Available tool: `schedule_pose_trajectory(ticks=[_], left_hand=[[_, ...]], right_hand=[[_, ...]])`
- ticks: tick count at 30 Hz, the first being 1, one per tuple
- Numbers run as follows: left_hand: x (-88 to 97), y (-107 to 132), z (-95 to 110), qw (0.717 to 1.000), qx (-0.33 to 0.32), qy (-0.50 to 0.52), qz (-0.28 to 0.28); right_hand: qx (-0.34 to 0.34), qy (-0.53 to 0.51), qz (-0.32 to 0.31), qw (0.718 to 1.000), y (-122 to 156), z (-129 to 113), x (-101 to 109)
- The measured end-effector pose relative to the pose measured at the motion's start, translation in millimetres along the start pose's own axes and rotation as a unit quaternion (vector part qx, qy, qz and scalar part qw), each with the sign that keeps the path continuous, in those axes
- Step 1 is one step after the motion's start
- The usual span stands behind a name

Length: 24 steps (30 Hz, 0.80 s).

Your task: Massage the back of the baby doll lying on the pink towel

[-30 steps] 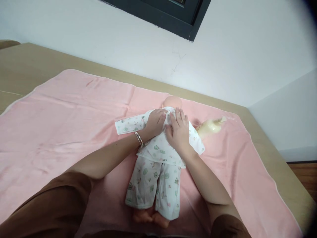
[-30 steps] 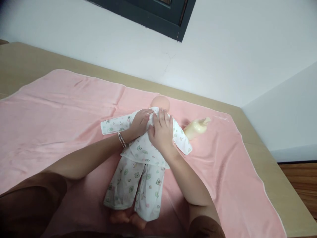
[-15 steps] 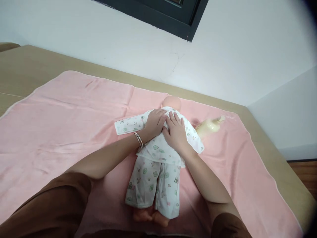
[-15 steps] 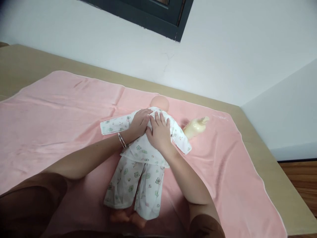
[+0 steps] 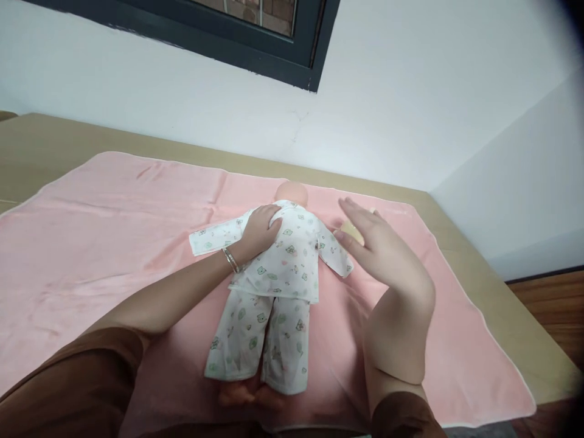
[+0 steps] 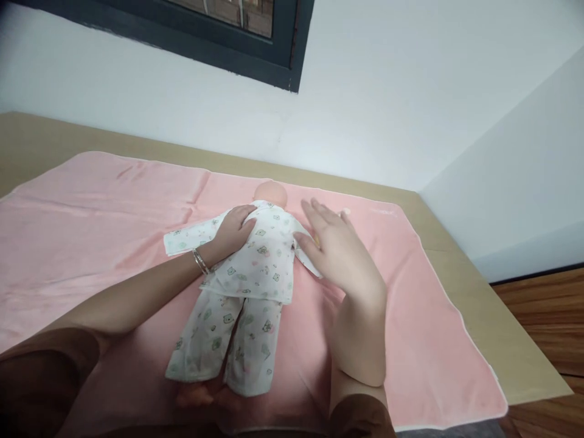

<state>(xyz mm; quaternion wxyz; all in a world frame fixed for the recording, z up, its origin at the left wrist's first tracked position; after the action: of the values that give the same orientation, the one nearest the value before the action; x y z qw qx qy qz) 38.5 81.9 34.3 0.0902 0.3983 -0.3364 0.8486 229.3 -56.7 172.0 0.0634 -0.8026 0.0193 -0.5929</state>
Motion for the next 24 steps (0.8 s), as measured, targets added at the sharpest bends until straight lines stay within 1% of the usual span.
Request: schedule_pose_trajectory(ticks=[1,3,6,8,10,11,12,13,14,15,16,17,18,19,20,21,22,24], left_hand=[[2.6,0,4,1.0,0.001,-0.03,-0.008],[9.4,1,11,0.997,0.009,-0.082,-0.011],[18.2,6,23,0.994,0.015,-0.105,0.005],[18.3,10,40,0.995,-0.016,-0.099,0.004],[12.4,14,66,0.997,-0.073,-0.038,-0.015],[7.0,16,82,0.993,-0.101,0.037,-0.037],[2.2,17,98,0.985,-0.107,0.129,-0.051],[-5.7,16,112,0.968,-0.09,0.221,-0.083],[-15.1,13,124,0.94,-0.043,0.318,-0.115],[-25.5,8,133,0.899,0.024,0.415,-0.14],[-36.4,2,141,0.845,0.096,0.501,-0.159],[-47.5,-4,146,0.778,0.177,0.578,-0.169],[-58.7,-10,153,0.703,0.245,0.64,-0.192],[-66.9,-17,159,0.634,0.288,0.687,-0.207],[-72.3,-25,162,0.583,0.315,0.72,-0.208],[-75.5,-32,165,0.545,0.327,0.744,-0.204],[-77.0,-39,165,0.522,0.332,0.761,-0.194],[-76.9,-46,165,0.501,0.334,0.779,-0.174]], right_hand=[[-0.024,-0.015,0.018,0.999,1,12,9],[-0.077,-0.039,0.038,0.996,0,38,18],[-0.147,-0.05,0.042,0.987,-8,71,19],[-0.178,-0.038,0.044,0.982,-16,85,16],[-0.185,-0.029,0.038,0.982,-23,90,12],[-0.179,-0.03,0.028,0.983,-26,89,10],[-0.168,-0.033,0.016,0.985,-27,87,8],[-0.157,-0.038,0.006,0.987,-28,83,7],[-0.146,-0.042,0.0,0.988,-27,79,6],[-0.137,-0.043,-0.002,0.99,-26,75,7],[-0.131,-0.041,-0.001,0.991,-25,71,8],[-0.129,-0.036,0.002,0.991,-24,68,8],[-0.129,-0.029,0.004,0.991,-23,66,9],[-0.13,-0.021,0.002,0.991,-23,65,9],[-0.132,-0.013,-0.004,0.991,-23,64,8],[-0.133,-0.005,-0.01,0.991,-24,64,7],[-0.132,0.002,-0.016,0.991,-26,64,5],[-0.128,0.019,-0.02,0.991,-29,64,2]])
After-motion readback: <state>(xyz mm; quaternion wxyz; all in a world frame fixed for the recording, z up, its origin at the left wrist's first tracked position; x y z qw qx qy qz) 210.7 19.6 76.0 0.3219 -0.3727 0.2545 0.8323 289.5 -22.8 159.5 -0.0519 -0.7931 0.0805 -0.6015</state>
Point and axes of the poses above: each hand's wrist, its own y-axis away from the middle knuckle, its own x-axis out of the back of the hand, z = x × y, the point moved 6 cm from there along -y, towards the middle knuckle, and after that the axes turned 8 degrees about -x, right-handed, at the moved point
